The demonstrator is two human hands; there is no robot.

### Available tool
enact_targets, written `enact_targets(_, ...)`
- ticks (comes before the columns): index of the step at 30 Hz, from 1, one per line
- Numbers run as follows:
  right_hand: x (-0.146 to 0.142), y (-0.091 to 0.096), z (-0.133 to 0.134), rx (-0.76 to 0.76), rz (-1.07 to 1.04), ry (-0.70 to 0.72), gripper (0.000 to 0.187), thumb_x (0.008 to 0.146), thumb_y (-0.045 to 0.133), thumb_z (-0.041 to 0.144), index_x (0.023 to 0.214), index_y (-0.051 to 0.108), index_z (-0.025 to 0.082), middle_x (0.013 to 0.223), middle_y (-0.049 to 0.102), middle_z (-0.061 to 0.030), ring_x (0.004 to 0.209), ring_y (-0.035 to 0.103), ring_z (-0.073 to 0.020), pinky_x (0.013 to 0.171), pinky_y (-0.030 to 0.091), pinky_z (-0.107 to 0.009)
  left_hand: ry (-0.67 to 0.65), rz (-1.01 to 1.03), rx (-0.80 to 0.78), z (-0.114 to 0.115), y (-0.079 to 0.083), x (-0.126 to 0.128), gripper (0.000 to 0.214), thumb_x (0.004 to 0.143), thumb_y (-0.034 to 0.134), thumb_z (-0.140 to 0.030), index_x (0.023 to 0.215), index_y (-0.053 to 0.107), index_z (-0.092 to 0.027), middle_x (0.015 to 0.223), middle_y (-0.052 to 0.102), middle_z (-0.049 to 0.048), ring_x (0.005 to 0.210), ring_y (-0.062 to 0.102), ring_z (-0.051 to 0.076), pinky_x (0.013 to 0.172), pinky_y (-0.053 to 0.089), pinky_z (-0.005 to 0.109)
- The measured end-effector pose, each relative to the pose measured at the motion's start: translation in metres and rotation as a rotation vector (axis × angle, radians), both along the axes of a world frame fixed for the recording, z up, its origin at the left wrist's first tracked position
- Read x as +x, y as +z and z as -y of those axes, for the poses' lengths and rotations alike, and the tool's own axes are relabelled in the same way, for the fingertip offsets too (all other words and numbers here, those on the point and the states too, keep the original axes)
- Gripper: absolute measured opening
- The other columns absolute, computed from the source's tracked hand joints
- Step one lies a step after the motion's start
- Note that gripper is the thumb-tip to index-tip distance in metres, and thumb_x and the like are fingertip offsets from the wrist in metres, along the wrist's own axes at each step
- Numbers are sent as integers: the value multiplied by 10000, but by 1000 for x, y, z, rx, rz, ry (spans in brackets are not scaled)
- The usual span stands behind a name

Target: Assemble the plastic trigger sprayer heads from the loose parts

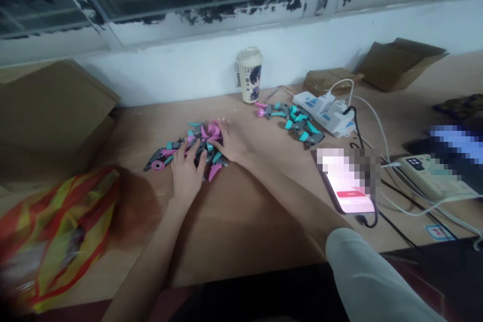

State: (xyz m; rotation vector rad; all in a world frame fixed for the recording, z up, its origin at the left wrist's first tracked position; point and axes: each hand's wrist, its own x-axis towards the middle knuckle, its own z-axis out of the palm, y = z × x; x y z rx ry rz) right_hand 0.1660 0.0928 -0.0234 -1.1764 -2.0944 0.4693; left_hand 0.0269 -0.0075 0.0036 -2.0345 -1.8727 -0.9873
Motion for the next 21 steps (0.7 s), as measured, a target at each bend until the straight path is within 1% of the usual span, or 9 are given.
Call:
enact_targets(2,1,3,-7,-23,75,6,818,834,328,658,1440,188,128,1497,223,-138,1388,160,-296,1117,166,-486,-18,2,6,1,3,-1,392,882,455,-400,1178,604,-192,1281,524,152,1202,457,312,986,355,506)
enact_targets(4,5,6,-14,-35,146,9,807,810,345,687,1436,221,192,1490,258,-104,1378,180,-326,1102,159,-531,-55,5,13,5,6,-1,353,888,450,-391,1098,655,-194,1224,574,134,1159,497,291,995,351,500)
enact_targets(6,11,6,-18,-25,187,14,793,793,359,704,1424,259,235,1480,289,-87,1370,200,-337,1093,167,-544,-110,0,4,11,8,1,340,901,433,-371,1065,672,-195,1202,593,124,1139,517,271,1006,347,490)
enact_targets(9,18,5,-17,21,176,38,773,788,370,706,1402,317,240,1463,324,-92,1359,242,-316,1097,198,-501,-173,-18,-29,19,7,3,336,911,419,-359,1104,652,-213,1259,557,114,1176,495,260,1007,357,475)
enact_targets(12,21,1,-6,45,123,65,756,784,386,702,1390,339,254,1460,331,-73,1357,261,-287,1100,221,-469,-147,-74,-58,19,6,2,384,917,396,-368,1232,562,-223,1340,480,133,1235,441,283,1013,341,500)
enact_targets(14,20,-3,2,47,94,60,805,763,417,708,1400,321,226,1466,317,-85,1365,243,-280,1107,215,-461,-83,-133,-92,14,6,0,447,923,369,-381,1330,457,-218,1380,424,166,1266,400,315,1013,320,534)
enact_targets(16,19,-6,7,37,82,52,873,752,439,707,1413,287,158,1468,302,-123,1376,216,-277,1119,194,-451,-20,-191,-131,7,5,-1,499,922,352,-410,1380,383,-215,1399,384,193,1295,351,348,1008,300,569)
enact_targets(18,18,-8,9,15,80,49,898,764,433,696,1418,260,106,1469,289,-153,1381,200,-276,1127,172,-455,3,-246,-165,1,4,-2,529,913,346,-450,1383,377,-209,1409,363,208,1323,294,373,1007,265,608)
enact_targets(21,18,-9,8,-15,55,45,841,803,394,669,1421,252,117,1480,267,-143,1387,185,-265,1130,156,-470,-33,-315,-241,-6,2,-2,538,908,335,-479,1370,399,-208,1429,335,206,1345,241,383,1009,212,647)
